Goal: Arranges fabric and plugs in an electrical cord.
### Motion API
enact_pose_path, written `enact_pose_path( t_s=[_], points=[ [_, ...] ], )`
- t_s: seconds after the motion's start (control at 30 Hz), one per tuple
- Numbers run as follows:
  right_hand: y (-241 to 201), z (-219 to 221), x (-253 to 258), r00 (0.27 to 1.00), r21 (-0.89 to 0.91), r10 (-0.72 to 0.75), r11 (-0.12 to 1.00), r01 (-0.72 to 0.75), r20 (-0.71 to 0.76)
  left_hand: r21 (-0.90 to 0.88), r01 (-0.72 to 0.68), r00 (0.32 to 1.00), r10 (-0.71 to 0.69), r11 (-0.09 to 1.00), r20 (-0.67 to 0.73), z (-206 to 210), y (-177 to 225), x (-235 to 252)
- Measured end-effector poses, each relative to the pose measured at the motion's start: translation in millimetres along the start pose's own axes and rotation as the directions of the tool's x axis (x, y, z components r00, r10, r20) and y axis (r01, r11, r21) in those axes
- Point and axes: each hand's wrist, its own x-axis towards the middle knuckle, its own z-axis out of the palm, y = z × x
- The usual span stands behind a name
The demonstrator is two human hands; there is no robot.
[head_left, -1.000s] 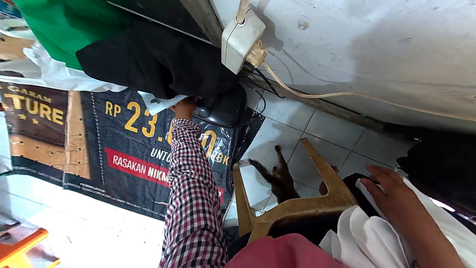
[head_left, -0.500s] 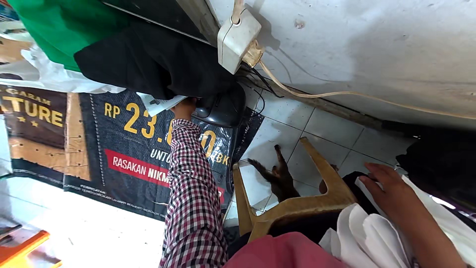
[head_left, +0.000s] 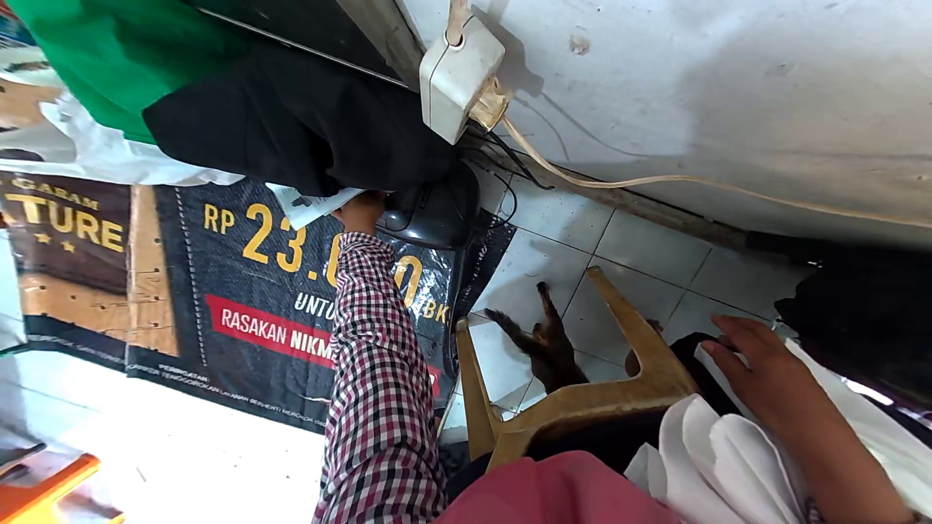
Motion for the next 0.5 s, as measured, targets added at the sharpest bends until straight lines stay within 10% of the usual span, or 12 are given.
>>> enact_pose_path(
  t_s=[0.5],
  points=[
    [2.0, 1.6, 1.7, 1.000, 0.010, -0.028, 1.000, 0.028, -0.010, -0.030, 0.039, 0.999, -0.040, 0.999, -0.004, 1.8, 2.0, 2.4]
  ],
)
